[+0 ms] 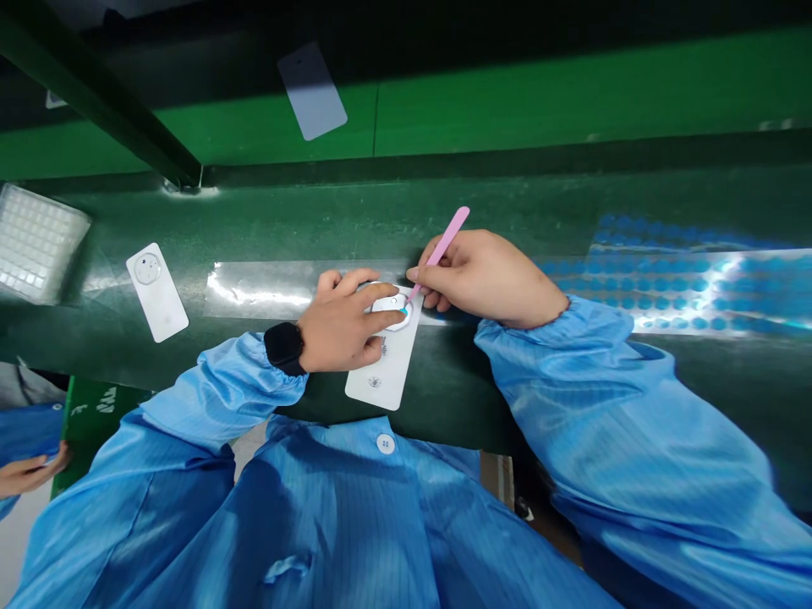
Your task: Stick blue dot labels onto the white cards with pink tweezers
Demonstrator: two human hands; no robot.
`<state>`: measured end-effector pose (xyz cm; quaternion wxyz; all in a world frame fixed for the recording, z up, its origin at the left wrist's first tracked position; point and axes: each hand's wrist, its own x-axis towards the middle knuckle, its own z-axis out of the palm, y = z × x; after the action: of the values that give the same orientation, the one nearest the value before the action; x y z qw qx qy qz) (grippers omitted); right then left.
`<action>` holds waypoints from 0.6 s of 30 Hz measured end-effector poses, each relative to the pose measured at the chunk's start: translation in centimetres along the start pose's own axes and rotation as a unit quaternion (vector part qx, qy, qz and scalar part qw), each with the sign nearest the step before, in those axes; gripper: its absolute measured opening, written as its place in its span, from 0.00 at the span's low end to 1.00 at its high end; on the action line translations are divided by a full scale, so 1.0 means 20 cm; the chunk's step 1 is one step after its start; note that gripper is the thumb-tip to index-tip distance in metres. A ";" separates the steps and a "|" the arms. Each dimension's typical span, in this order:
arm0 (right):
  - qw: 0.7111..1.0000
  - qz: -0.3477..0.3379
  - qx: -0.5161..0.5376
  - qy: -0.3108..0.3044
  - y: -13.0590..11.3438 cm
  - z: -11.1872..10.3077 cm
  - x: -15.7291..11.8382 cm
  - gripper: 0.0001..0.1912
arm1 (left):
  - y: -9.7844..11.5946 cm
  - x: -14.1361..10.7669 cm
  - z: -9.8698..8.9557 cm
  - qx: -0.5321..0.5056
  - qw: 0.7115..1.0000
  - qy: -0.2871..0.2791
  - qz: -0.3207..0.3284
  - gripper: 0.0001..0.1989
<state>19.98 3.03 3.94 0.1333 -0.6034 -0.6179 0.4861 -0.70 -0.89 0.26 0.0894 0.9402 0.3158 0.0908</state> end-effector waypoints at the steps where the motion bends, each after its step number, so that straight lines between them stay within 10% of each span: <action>1: 1.000 -0.001 -0.003 0.001 0.00 0.00 0.00 0.08 | 0.00 0.00 0.00 0.002 1.000 0.002 -0.001 0.18; 18: 0.986 0.040 0.144 0.075 -0.01 -0.01 -0.09 0.12 | 0.07 0.00 0.01 0.015 0.999 -0.016 -0.044 0.19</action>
<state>20.55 1.53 4.94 0.2450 -0.6371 -0.5052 0.5281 0.21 -2.03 0.40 0.0845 0.9279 0.3569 0.0669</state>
